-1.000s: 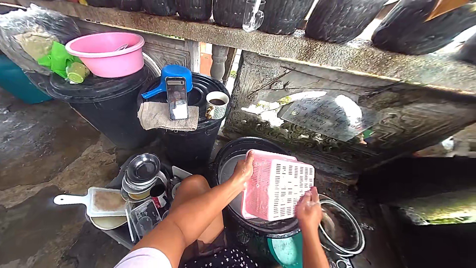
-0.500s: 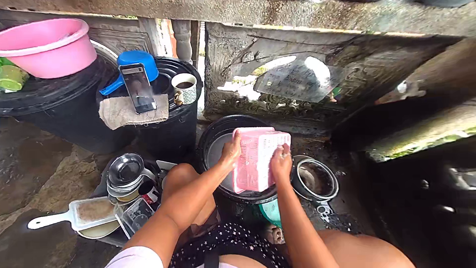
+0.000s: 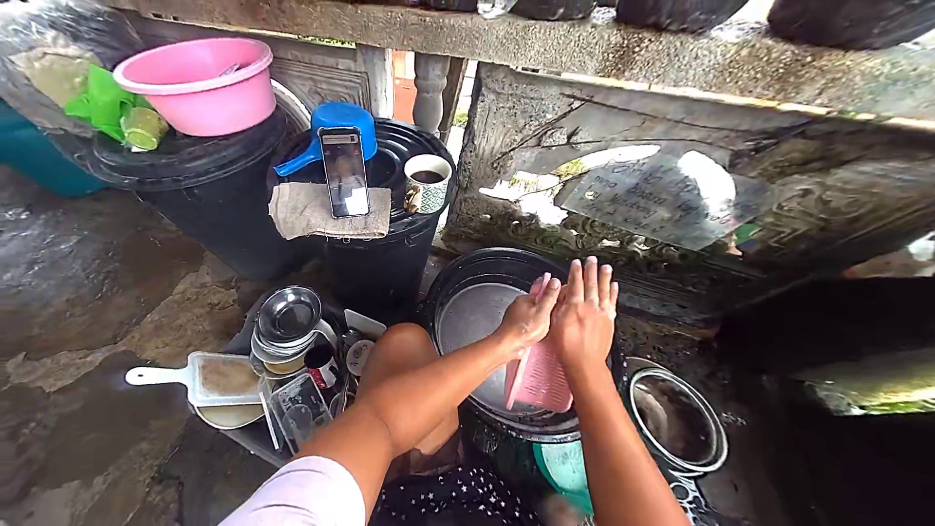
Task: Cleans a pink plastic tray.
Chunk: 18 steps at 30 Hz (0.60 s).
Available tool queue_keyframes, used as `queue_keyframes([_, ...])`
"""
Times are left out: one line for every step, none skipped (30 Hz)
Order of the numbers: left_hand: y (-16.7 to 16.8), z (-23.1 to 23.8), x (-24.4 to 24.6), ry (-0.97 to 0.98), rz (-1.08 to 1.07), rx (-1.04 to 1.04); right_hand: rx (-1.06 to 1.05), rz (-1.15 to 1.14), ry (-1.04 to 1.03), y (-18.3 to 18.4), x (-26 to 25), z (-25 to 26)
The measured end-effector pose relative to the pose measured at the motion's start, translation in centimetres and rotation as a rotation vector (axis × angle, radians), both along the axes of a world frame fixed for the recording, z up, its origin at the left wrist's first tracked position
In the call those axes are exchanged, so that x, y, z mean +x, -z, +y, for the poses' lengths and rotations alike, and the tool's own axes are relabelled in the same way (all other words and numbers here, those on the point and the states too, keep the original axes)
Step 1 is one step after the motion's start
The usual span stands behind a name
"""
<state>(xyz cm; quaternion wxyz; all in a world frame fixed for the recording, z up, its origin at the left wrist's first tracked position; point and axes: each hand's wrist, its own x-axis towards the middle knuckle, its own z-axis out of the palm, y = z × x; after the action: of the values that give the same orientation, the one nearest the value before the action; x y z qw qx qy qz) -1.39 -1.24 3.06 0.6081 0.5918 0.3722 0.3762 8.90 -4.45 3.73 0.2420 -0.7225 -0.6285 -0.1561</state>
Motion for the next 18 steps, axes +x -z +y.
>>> queue_keyframes([-0.1, 0.4, -0.1, -0.029, 0.013, 0.027, -0.02, 0.013, 0.0, -0.3, -0.2, 0.3])
queue_keyframes([-0.2, 0.8, -0.4, -0.062, 0.02, 0.03, -0.035, -0.011, -0.029, 0.0, -1.0, 0.0])
queue_keyframes([-0.3, 1.2, -0.8, -0.094, 0.016, 0.017, -0.037, -0.062, -0.096, 0.7, -2.0, -1.1])
queue_keyframes([-0.4, 1.9, -1.4, -0.124, 0.002, -0.002, -0.036, -0.116, -0.178, 1.7, -2.9, -2.7])
queue_keyframes([-0.5, 2.5, -2.0, -0.147, -0.02, -0.027, -0.022, -0.162, -0.267, 2.8, -3.7, -4.4])
queue_keyframes([-0.7, 3.0, -2.5, -0.162, -0.041, -0.05, -0.014, -0.201, -0.343, 4.1, -4.2, -6.1])
queue_keyframes([-0.8, 3.2, -2.8, -0.17, -0.051, -0.059, -0.005, -0.235, -0.381, 5.1, -4.1, -7.4])
queue_keyframes([-0.8, 3.2, -2.7, -0.169, -0.047, -0.047, 0.015, -0.24, -0.376, 5.7, -3.8, -7.9])
queue_keyframes([-0.9, 2.7, -2.4, -0.157, -0.036, -0.03, 0.052, -0.215, -0.342, 5.5, -3.3, -7.6])
queue_keyframes([-1.1, 1.9, -2.0, -0.142, -0.02, -0.013, 0.071, -0.153, -0.289, 4.7, -2.8, -6.9])
queue_keyframes([-1.2, 1.0, -1.6, -0.122, -0.009, -0.01, 0.085, -0.078, -0.227, 3.4, -2.2, -5.9])
queue_keyframes([-1.3, 0.1, -1.2, -0.107, 0.003, -0.003, 0.089, 0.0, -0.16, 1.7, -1.4, -4.6])
queue_keyframes([-1.3, -0.6, -0.9, -0.106, 0.009, 0.017, 0.083, 0.086, -0.087, 0.0, -0.6, -3.4])
queue_keyframes([-1.3, -1.0, -0.8, -0.122, 0.007, 0.038, 0.067, 0.181, -0.02, -1.6, 0.1, -2.4])
queue_keyframes([-1.3, -1.3, -0.8, -0.147, 0.002, 0.033, 0.046, 0.261, 0.029, -2.9, 0.4, -1.7])
queue_keyframes([-1.3, -1.5, -0.9, -0.178, -0.001, -0.003, 0.004, 0.294, 0.065, -3.6, 0.3, -1.5])
queue_keyframes([-1.2, -1.4, -1.1, -0.221, -0.007, -0.054, -0.032, 0.253, 0.08, -3.5, -0.5, -1.8])
queue_keyframes([-0.9, -1.0, -1.2, -0.276, -0.029, -0.102, -0.044, 0.14, 0.06, -2.6, -1.6, -2.5])
